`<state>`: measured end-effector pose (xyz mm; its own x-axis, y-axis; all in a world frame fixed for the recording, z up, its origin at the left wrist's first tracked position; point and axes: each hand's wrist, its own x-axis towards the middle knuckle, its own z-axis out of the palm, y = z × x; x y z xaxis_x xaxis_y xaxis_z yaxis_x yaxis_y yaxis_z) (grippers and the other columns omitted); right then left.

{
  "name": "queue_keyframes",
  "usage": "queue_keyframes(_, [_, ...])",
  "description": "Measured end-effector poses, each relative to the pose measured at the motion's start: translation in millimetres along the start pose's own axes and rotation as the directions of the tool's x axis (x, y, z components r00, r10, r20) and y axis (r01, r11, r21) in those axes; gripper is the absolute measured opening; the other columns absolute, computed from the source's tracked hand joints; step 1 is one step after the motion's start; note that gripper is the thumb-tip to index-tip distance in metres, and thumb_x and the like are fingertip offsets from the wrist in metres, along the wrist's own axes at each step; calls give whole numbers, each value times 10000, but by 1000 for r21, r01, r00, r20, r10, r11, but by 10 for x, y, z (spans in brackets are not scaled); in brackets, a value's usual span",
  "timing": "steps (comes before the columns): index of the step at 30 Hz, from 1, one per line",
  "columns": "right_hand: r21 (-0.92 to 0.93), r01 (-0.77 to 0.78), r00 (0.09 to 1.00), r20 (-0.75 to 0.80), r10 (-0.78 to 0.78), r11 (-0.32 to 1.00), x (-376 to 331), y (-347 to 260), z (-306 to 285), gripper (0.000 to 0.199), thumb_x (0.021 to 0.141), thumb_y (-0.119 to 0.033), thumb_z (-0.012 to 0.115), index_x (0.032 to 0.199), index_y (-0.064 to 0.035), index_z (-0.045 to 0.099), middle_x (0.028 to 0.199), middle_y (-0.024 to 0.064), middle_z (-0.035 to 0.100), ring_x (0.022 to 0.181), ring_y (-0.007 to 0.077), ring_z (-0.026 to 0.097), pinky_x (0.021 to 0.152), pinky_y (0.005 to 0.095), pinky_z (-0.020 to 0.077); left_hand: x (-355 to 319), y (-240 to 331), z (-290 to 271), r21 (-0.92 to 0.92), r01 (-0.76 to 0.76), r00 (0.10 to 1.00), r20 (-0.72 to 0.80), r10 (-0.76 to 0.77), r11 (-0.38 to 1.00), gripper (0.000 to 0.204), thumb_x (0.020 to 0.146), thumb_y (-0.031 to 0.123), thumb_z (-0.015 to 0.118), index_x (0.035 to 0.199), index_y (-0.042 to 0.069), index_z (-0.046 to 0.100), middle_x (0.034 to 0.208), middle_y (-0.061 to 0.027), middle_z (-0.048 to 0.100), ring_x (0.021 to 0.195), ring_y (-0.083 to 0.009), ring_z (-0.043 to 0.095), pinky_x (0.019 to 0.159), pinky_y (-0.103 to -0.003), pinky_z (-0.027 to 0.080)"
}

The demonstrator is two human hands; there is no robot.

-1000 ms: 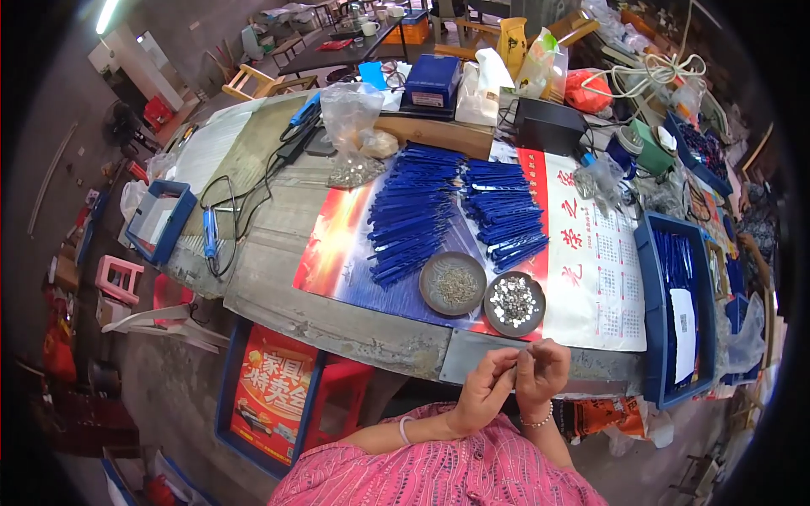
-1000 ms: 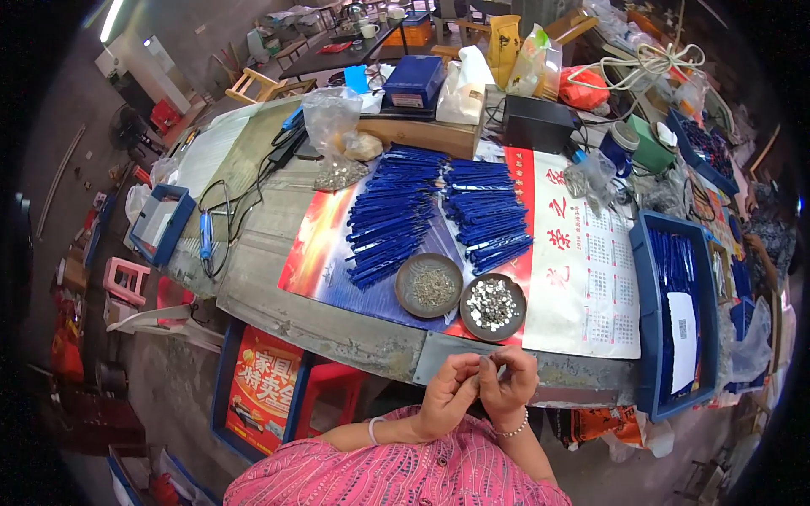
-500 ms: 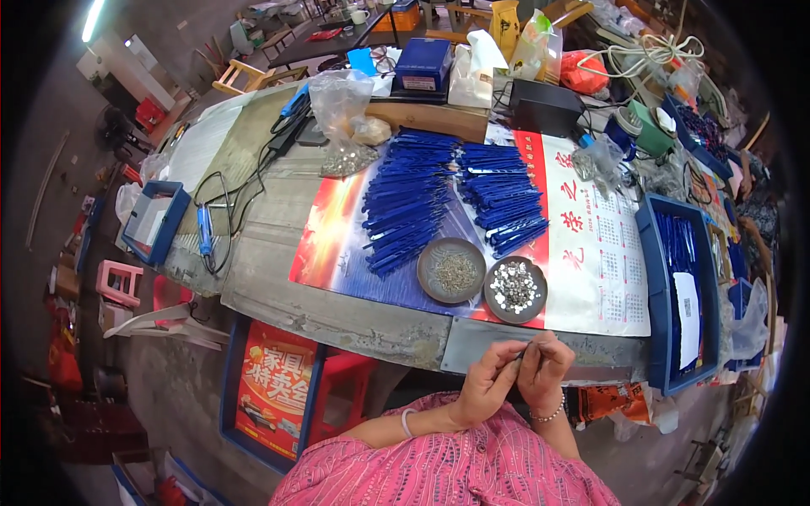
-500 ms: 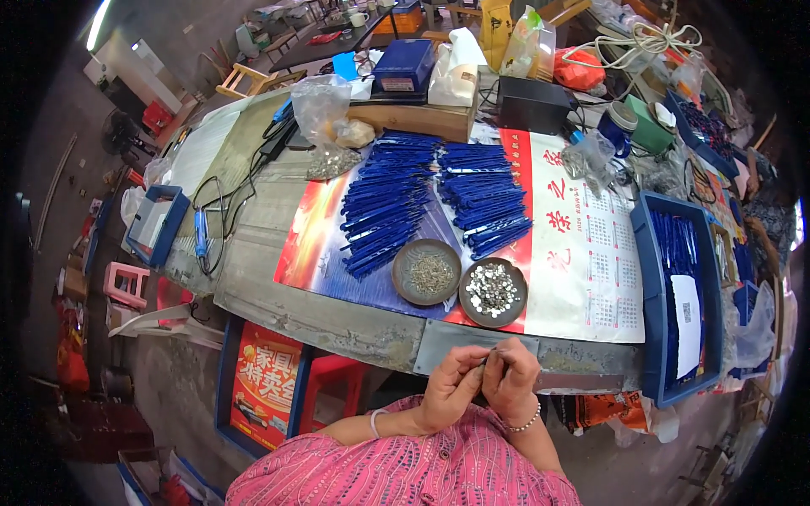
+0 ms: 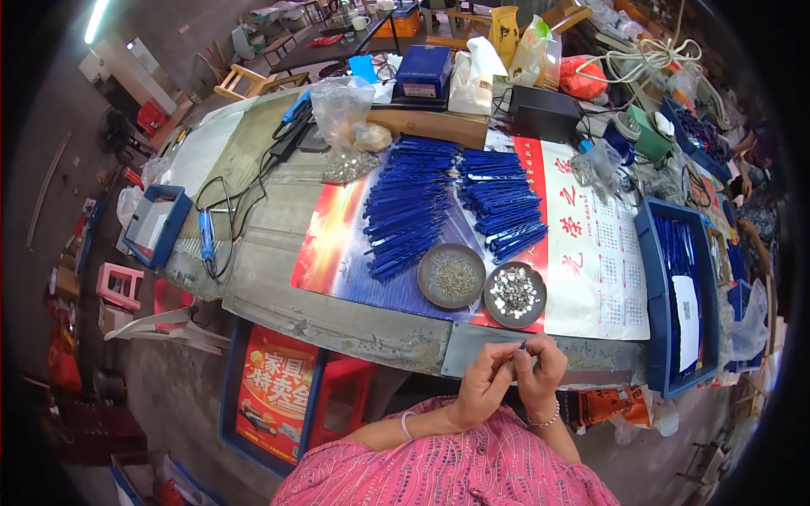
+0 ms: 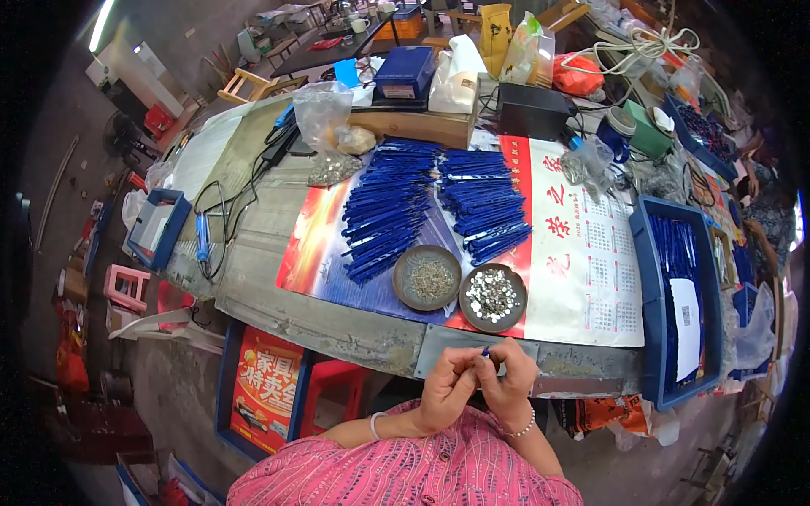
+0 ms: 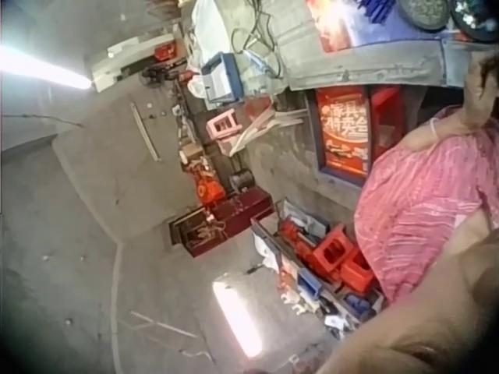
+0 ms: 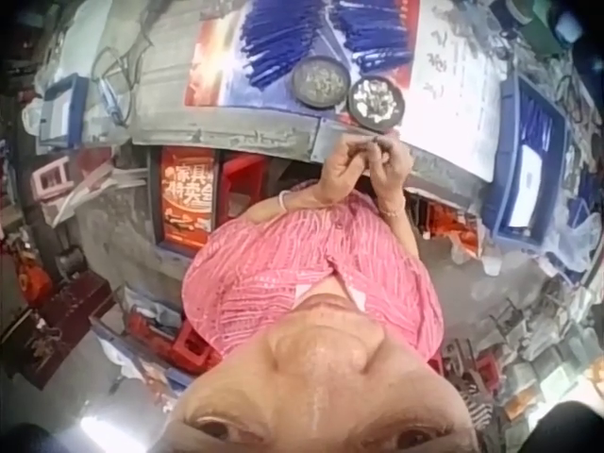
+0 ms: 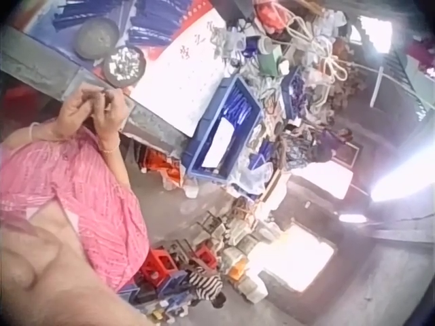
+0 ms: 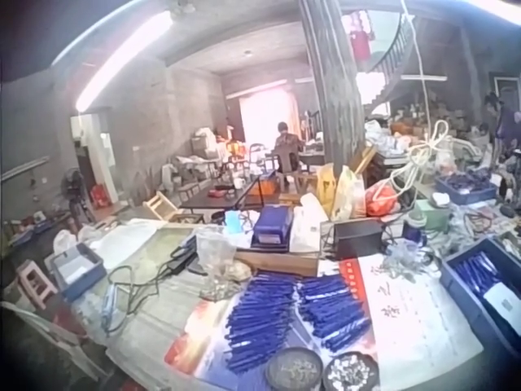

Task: Assembling small metal components onto blue plastic strips at a manual workstation.

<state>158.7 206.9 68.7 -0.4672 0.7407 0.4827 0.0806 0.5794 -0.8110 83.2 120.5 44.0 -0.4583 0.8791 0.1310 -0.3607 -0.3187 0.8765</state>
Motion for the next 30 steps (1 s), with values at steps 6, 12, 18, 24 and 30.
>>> queue_keyframes(6, [-184, 109, 994, 16, -108, 977, -76, 115, 25, 167, 894, -128, 523, 755, -37, 507, 618, 112, 494, 500, 266, 483, 465, 355, 347, 10, -5, -23, 79, -20, 998, 55, 15, 997, 261, 965, 5, 412, 1226, 23, 422, 1013, -24, 537, 855, -44, 501, 741, -186, 438])
queue_keyframes(12, [66, -284, 959, 11, 284, 956, -102, 3, 0, 140, 905, -118, 549, 803, -29, 513, 596, 65, 457, 500, 139, 468, 464, 314, 368, -27, -20, -41, 7, 62, 997, 54, -62, 998, 239, 954, 17, 454, 1191, -10, 462, 1001, -44, 574, 893, -63, 529, 786, -206, 448])
queue_keyframes(18, [221, -166, 980, -73, 186, 961, -79, 13, 34, 82, 886, -15, 540, 946, -19, 484, 793, 43, 511, 656, 103, 487, 605, 223, 418, 2, -21, 17, -9, 25, 1000, 2, -25, 1000, 243, 969, 25, 428, 1211, 33, 433, 977, -5, 547, 747, -12, 452, 632, -161, 386])
queue_keyframes(24, [200, 91, 993, -94, -73, 976, -204, 188, 161, 285, 829, 60, 592, 1052, -12, 432, 927, 91, 502, 759, 131, 516, 683, 240, 447, -7, 18, -7, -4, 8, 1000, 8, -8, 1000, 235, 972, 34, 428, 1206, 34, 434, 1003, -15, 558, 774, -13, 485, 640, -153, 402])
queue_keyframes(30, [209, 217, 966, -190, -178, 954, -186, 247, 179, 275, 840, 67, 561, 1048, -11, 399, 819, 105, 524, 629, 181, 509, 558, 278, 431, -26, 4, -25, 84, -13, 999, 35, 10, 996, 221, 968, 32, 434, 1188, 23, 442, 1018, -41, 571, 827, -40, 539, 681, -173, 460])
